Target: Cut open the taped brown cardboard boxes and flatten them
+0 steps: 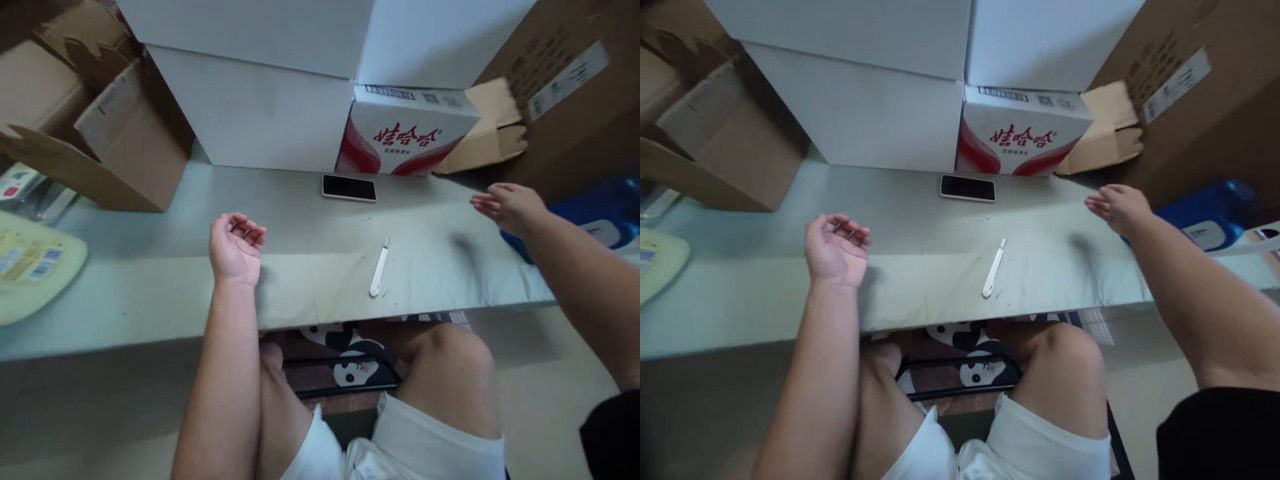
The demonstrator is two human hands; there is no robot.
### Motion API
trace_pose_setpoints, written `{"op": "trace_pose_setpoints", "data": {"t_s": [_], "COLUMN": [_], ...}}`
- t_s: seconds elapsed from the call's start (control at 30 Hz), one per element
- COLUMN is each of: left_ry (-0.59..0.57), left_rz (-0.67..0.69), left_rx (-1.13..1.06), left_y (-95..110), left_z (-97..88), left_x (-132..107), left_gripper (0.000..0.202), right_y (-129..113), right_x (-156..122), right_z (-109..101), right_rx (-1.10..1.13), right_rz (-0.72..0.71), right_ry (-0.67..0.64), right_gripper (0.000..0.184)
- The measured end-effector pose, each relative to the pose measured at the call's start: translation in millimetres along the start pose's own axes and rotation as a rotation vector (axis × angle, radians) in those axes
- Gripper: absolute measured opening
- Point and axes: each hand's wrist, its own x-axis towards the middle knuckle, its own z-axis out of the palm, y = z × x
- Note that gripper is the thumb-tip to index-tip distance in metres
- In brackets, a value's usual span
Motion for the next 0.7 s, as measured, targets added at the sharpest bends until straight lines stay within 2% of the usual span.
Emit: {"op": "trace_pose_setpoints", "data": {"t_s": [0.1, 0.17, 0.27, 0.37, 0.43, 0.5, 0.6, 0.7], "left_ry": [0.009, 0.018, 0.033, 0.059, 0.093, 0.128, 0.154, 0.168], "left_rz": [-0.003, -0.004, 0.001, 0.015, 0.019, 0.02, 0.026, 0.027], "left_rx": [-0.038, -0.07, -0.119, -0.185, -0.24, -0.292, -0.341, -0.354], "left_y": [8, 13, 21, 30, 37, 43, 51, 57], "left_z": [-3.7, -7.1, -14.8, -26.3, -35.4, -44.4, -55.3, -61.6], "left_x": [-1, -3, -6, -9, -10, -11, -11, -11], "left_gripper": [0.028, 0.03, 0.03, 0.03, 0.031, 0.031, 0.03, 0.03], "right_y": [5, 5, -4, -22, -37, -52, -76, -100], "right_x": [-23, -43, -71, -101, -125, -152, -200, -253], "right_z": [19, 34, 64, 109, 148, 192, 260, 319], "right_rx": [-0.087, -0.17, -0.277, -0.347, -0.451, -0.617, -0.847, -0.832], "right_rz": [0.092, 0.101, 0.057, -0.042, -0.207, -0.457, -0.853, -1.098], "right_ry": [-0.119, -0.226, -0.37, -0.519, -0.669, -0.797, -0.801, -0.803], "right_gripper": [0.013, 0.011, 0.011, 0.011, 0.014, 0.02, 0.026, 0.044]}}
